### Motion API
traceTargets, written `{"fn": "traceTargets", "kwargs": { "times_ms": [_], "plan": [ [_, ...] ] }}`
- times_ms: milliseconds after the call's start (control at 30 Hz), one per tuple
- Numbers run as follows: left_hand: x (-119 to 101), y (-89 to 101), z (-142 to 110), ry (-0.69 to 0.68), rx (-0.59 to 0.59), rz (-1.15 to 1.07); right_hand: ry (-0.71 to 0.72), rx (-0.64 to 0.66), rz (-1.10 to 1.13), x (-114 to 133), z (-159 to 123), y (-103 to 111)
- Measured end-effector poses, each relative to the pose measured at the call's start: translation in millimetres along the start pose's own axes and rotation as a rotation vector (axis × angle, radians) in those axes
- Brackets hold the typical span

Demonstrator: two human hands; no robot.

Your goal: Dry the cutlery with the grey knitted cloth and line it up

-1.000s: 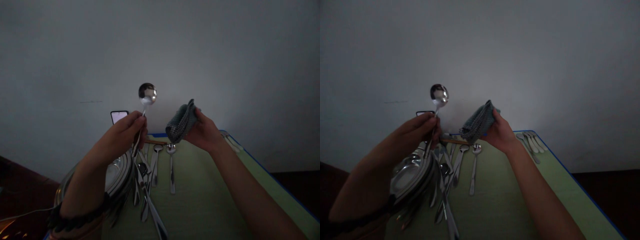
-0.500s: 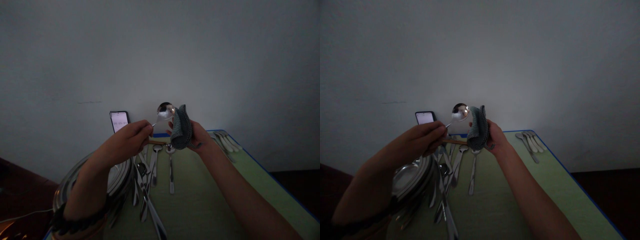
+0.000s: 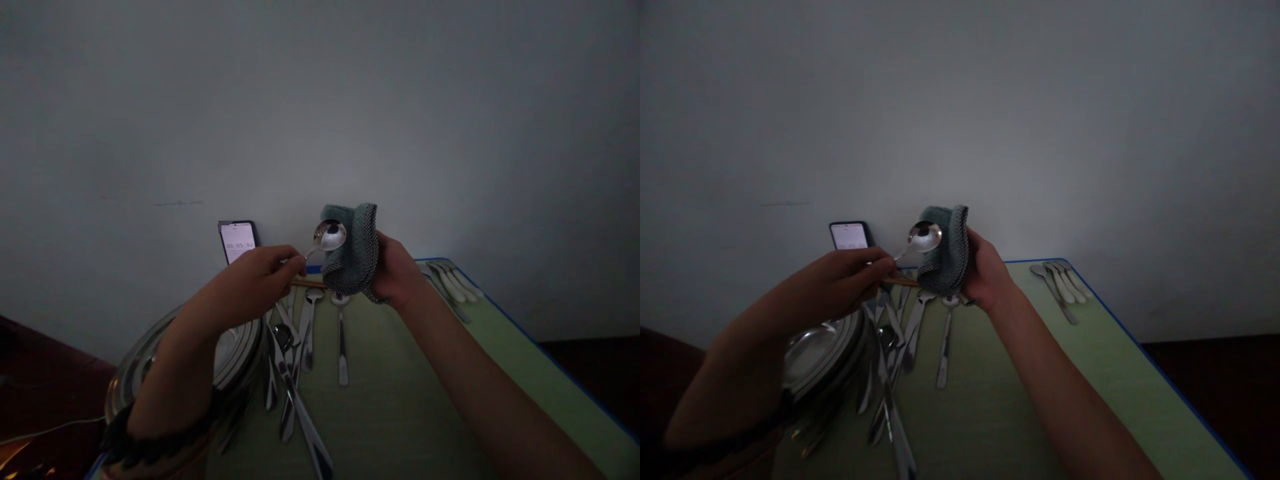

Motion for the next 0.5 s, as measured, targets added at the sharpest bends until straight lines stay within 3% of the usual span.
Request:
{"fn": "traceTargets", "kwargs": {
  "times_ms": [167,500],
  "plan": [
    [0.9,3.2,0.3,0.013,-0.024,0.04,0.01,-0.1,-0.044,2.2,-0.1,7.0],
    [2.0,0.6,0.6,-0.007,-0.004,0.016,0.023,-0.045,-0.119,2.9,0.8,7.6]
  ]
}}
Point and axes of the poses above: each hand's wrist, its own z-axis towards the middle knuckle, its own y-axis out of the back of the hand, x = y × z, the point moved 6 cm from there along z, towards the middle knuckle, and after that the axes turned 2 degrees about -z, right-handed, at the moved point
